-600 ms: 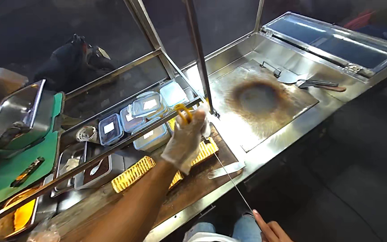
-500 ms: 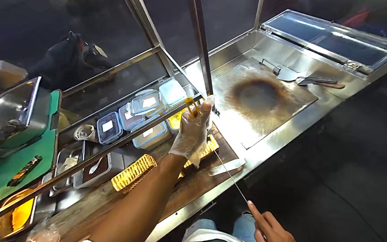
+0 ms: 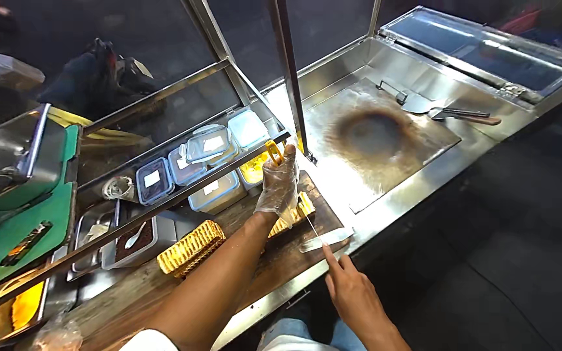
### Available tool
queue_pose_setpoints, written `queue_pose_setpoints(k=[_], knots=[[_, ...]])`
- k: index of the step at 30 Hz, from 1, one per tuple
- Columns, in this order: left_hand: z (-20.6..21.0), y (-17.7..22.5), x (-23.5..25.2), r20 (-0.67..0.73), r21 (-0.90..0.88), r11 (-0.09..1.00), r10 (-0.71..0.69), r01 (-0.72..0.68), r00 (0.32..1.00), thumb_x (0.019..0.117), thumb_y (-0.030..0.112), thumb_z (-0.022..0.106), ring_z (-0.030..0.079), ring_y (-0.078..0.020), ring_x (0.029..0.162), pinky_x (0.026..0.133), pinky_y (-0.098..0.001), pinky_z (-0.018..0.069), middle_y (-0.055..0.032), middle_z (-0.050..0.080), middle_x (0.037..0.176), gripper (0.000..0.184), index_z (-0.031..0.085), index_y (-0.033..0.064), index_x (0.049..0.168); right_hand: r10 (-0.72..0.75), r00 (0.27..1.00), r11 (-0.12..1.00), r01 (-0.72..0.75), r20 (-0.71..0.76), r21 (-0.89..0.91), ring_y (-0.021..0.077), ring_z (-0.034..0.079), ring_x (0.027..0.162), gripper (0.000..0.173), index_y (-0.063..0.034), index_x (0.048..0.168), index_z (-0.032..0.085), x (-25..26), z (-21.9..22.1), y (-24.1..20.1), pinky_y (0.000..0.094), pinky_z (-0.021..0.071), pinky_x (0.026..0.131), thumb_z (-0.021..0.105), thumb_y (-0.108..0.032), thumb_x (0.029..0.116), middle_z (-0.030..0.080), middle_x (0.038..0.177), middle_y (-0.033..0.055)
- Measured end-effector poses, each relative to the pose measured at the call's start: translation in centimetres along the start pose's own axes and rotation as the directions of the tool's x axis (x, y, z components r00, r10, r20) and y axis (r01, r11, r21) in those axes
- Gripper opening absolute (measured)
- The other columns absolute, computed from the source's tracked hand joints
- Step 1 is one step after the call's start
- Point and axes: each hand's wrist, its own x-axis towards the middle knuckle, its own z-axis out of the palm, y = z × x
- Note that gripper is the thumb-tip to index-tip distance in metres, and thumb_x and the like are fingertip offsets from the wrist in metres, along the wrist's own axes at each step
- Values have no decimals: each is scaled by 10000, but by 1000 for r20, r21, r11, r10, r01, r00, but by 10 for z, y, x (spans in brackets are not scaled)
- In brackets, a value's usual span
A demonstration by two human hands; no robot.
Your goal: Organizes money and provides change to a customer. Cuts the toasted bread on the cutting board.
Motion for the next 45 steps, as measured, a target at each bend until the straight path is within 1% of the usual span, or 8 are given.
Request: queue_pose_setpoints(k=[7,18,22,27,32,37,42,45], knots=[[1,-22,2,-6,55,998,-40,41,999,1037,339,597,394,-60,439,452,-248,381,71,406,519,381,498,179,706,8,986,1000,-11,164,19,334,714,939,572,-236,1624,330,53,1,-13,479,588,843,429,-290,1063,619,1299,195],[-2,-43,5,-62,219,975,-19,32,998,1039,363,590,445,-74,485,502,-274,430,52,450,558,383,532,154,723,26,986,999,-22,168,-23,330,718,891,587,-230,1627,323,44,10,-4,471,598,805,439,-247,1052,626,1259,196],[-4,-46,9,-73,150,987,-47,57,996,1031,376,599,431,-77,464,482,-275,421,56,434,537,399,518,162,704,-22,1000,1000,22,18,1,301,700,671,604,-168,1569,450,-17,7,14,457,605,610,573,-187,978,665,1086,197],[-11,-49,9,-102,115,993,-27,39,994,1031,384,596,429,-69,467,489,-268,417,64,428,532,406,506,162,703,27,984,1000,-26,178,-5,340,719,913,580,-201,1623,328,56,23,-5,482,593,822,428,-236,1053,621,1290,200],[-7,-47,7,-99,104,994,-27,38,995,1018,358,623,446,-59,473,493,-256,428,67,453,548,338,546,154,759,-8,999,1000,7,44,22,309,711,716,595,-163,1581,427,-8,21,21,465,611,649,539,-192,997,664,1125,199],[-8,-48,7,-112,111,994,-12,24,994,1021,360,614,445,-66,471,485,-266,431,64,452,547,350,534,159,746,11,981,1000,-12,196,5,345,719,932,585,-189,1632,304,71,37,3,487,589,841,409,-242,1058,609,1325,208],[-8,-48,7,-102,153,988,4,12,995,1025,358,610,434,-61,472,492,-260,420,68,447,547,361,539,158,733,-69,994,997,72,-86,31,292,703,637,606,-108,1536,492,-11,58,44,457,613,582,607,-137,942,682,1067,205],[-9,-50,4,-101,182,983,5,14,995,1027,347,606,435,-64,463,482,-261,415,66,451,540,358,548,152,732,-37,999,999,36,34,9,317,727,780,581,-131,1582,413,28,56,27,466,615,715,514,-178,1012,669,1192,201]])
